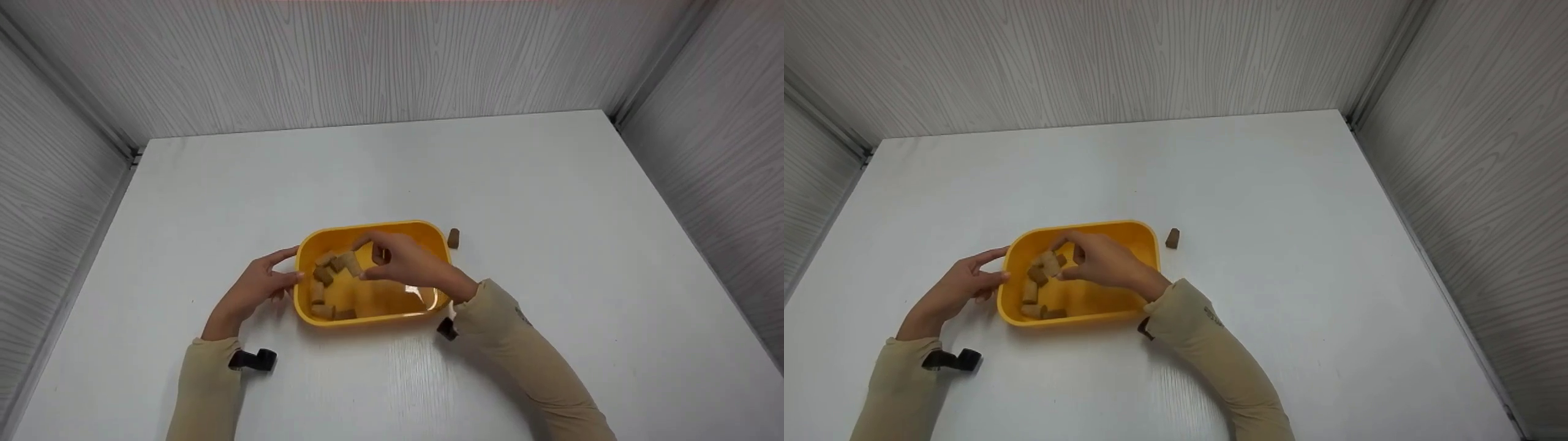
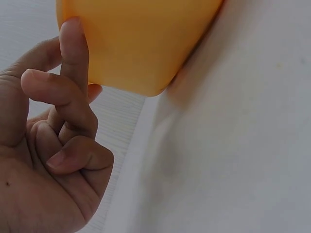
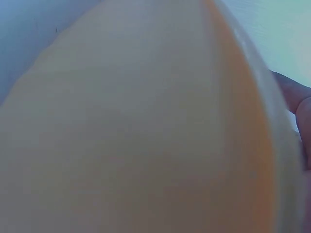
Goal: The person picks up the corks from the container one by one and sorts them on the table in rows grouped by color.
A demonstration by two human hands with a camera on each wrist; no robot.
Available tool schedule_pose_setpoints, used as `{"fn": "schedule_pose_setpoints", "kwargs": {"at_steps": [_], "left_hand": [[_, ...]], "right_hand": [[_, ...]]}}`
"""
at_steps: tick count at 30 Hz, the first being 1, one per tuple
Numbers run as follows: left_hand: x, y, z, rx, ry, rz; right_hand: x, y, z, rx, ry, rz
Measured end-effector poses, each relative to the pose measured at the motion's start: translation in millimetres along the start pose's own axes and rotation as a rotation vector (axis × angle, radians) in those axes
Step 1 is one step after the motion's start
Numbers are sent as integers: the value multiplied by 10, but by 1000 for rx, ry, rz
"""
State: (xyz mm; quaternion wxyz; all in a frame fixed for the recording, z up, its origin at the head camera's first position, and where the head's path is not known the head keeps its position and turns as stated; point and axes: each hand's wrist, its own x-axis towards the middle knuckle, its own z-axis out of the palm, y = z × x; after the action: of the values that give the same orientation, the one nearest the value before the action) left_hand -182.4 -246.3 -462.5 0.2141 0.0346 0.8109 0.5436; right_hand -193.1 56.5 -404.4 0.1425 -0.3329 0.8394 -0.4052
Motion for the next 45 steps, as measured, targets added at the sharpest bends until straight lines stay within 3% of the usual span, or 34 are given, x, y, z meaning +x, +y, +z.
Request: {"fn": "schedule_pose_setpoints", "kwargs": {"at_steps": [4,10,17,26,35,45], "left_hand": [[7,0,-4,0,4,-3],[5,-7,-15,8,14,-8],[-24,-25,-42,-6,17,0],[-46,-30,-54,-25,19,-12],[-47,-14,-38,-21,13,-28],[-42,-7,-34,-24,16,-21]], "right_hand": [[-129,77,-132,47,63,-28],[-320,203,-370,127,153,-7],[-504,295,-623,111,256,35],[-700,490,-818,94,295,113],[-884,706,-833,26,269,225],[-972,859,-698,-89,127,345]]}}
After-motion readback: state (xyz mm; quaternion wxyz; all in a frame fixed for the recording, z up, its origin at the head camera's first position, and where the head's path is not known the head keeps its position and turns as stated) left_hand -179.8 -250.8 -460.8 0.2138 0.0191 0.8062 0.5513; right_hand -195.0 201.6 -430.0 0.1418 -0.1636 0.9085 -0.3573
